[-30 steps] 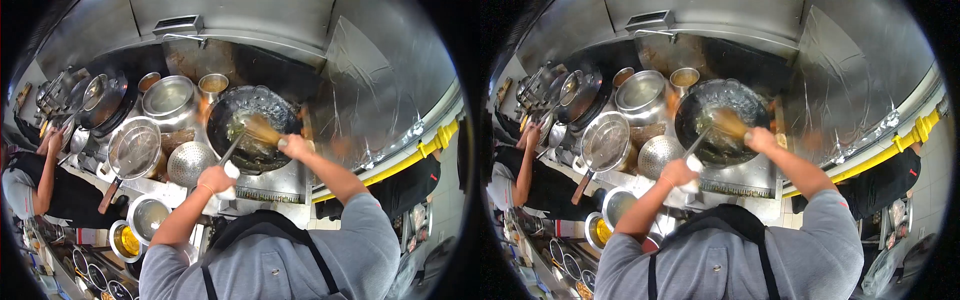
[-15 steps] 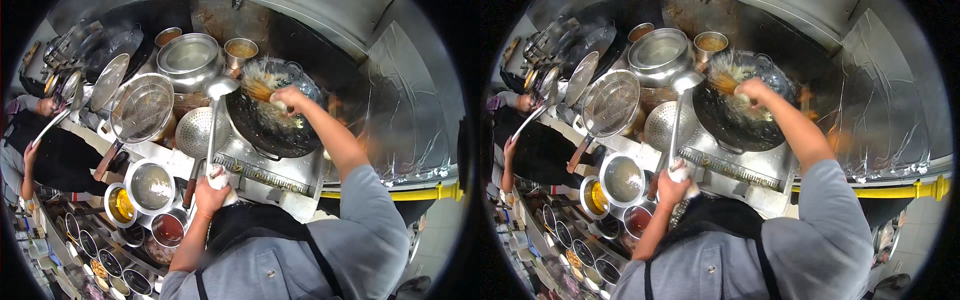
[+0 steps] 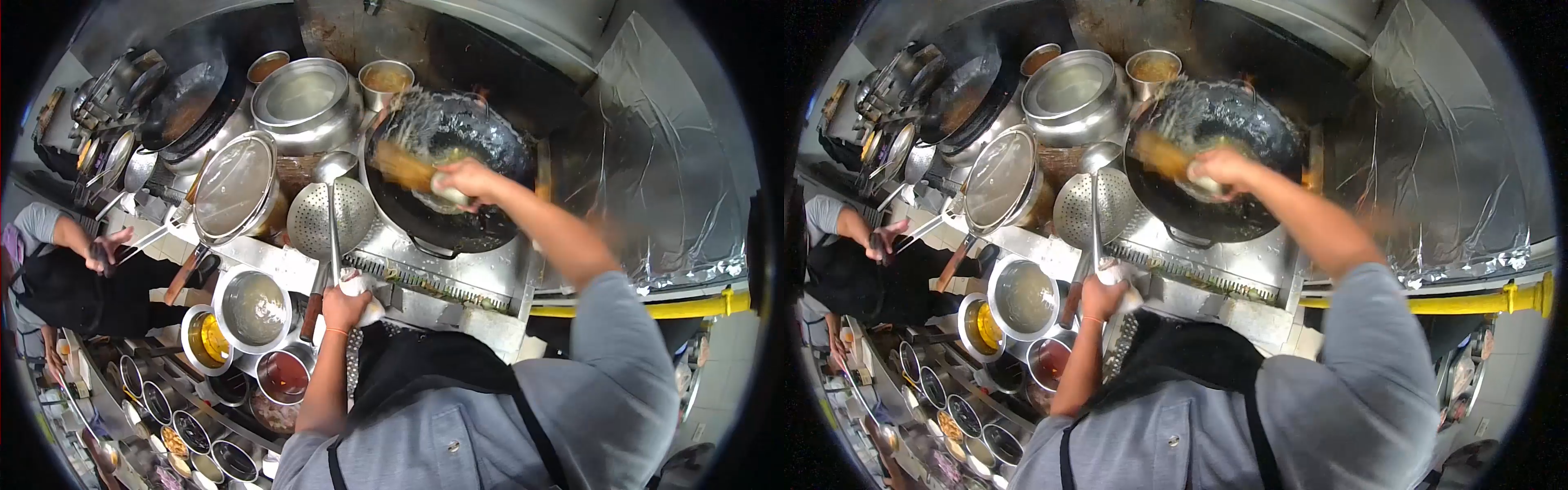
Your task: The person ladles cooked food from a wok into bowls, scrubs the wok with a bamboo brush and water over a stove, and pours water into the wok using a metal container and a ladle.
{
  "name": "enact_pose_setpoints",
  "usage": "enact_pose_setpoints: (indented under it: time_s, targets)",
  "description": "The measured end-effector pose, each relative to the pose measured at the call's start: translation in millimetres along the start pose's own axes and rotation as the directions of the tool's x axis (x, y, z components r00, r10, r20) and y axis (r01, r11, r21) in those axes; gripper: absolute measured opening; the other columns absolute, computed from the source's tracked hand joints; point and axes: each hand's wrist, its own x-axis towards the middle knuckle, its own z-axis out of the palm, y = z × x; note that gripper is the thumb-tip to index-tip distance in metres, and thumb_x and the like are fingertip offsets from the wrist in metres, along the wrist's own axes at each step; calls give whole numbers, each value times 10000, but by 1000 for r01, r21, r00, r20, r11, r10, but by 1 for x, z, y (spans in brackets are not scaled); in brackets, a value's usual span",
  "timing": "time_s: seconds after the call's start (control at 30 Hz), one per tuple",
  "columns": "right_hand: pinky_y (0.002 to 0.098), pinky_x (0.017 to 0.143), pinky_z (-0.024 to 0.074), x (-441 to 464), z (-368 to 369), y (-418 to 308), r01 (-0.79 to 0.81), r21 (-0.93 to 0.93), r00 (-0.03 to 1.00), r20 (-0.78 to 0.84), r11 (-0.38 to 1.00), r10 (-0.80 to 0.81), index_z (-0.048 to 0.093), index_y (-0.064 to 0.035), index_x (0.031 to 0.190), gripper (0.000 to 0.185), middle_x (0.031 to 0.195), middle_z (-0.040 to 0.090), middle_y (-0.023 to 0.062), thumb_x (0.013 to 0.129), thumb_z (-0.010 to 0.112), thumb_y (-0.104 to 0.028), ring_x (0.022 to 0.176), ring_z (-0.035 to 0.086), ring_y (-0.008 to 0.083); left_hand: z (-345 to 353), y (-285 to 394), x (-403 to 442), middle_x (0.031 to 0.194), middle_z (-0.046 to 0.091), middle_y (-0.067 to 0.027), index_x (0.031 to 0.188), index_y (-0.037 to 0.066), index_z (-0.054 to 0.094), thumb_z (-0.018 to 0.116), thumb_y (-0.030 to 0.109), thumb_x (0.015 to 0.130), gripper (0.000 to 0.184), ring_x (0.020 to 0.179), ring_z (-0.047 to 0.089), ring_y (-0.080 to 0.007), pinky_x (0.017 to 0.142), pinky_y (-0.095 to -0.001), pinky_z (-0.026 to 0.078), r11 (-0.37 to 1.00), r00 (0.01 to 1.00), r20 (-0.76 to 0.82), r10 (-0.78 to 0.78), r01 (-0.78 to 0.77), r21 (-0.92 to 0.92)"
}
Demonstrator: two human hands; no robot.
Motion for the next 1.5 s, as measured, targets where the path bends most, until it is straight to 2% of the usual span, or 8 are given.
enact_pose_setpoints:
  time_s: [0.2,0.33,0.6,0.63,0.67,0.77,0.9,1.5]
  targets:
    - [331,363,506,-20,-52,-39,68,-859,948,213,507,235,704,-39,911,237,720,662,172,787,614,-219,438,611,232,-21,65,-37,895,655,-117,1082,-60,565,634,109,785,349,810,652,-203,700,-302,527,499,999,48,11,36,-866]
    - [371,370,481,58,-29,-19,-132,-173,967,-238,976,89,637,-83,1052,336,726,611,145,766,653,-260,427,570,235,20,97,11,739,620,-91,848,3,591,527,219,816,228,624,612,-227,606,-328,509,87,875,483,20,480,-873]
    - [364,492,557,-93,-54,1,-71,-759,997,-69,647,28,645,-115,1145,448,943,663,170,753,656,-333,659,655,269,83,157,52,854,656,-122,905,-48,616,614,255,745,343,777,650,-249,689,-429,513,241,801,598,-22,585,-774]
    - [370,513,561,-104,-55,-9,-175,-742,985,-132,647,114,645,-126,1149,473,967,664,173,736,668,-355,684,661,276,157,110,88,885,663,-155,917,-107,622,636,236,722,395,802,651,-255,688,-404,494,734,926,221,306,-81,-674]
    - [375,535,564,-114,-53,-18,-273,-725,962,-193,633,194,645,-136,1153,499,990,665,177,719,680,-378,708,667,283,115,150,62,906,669,-193,894,-129,630,629,257,721,422,771,650,-272,674,-370,479,490,891,427,-156,445,-750]
    - [372,453,536,-26,-60,55,459,-853,808,282,251,-518,662,-125,1119,440,935,680,149,721,659,-313,699,658,242,93,164,39,890,666,-226,862,-130,630,619,247,716,405,790,651,-301,696,-374,478,497,944,289,-157,328,-803]
    - [341,345,430,75,-14,-32,-52,-2,961,-272,999,49,631,-71,874,183,667,588,89,829,595,-244,478,567,194,85,164,25,801,658,-214,870,-109,631,594,255,752,384,707,640,-286,641,-401,475,540,934,318,-165,355,-763]
    - [395,737,537,10,-32,-22,-174,-833,983,-178,525,42,680,-200,1045,353,938,657,148,713,671,-318,838,638,282,73,163,35,852,662,-228,868,-122,628,619,257,715,409,742,657,-294,631,-389,488,578,916,383,-121,379,-723]
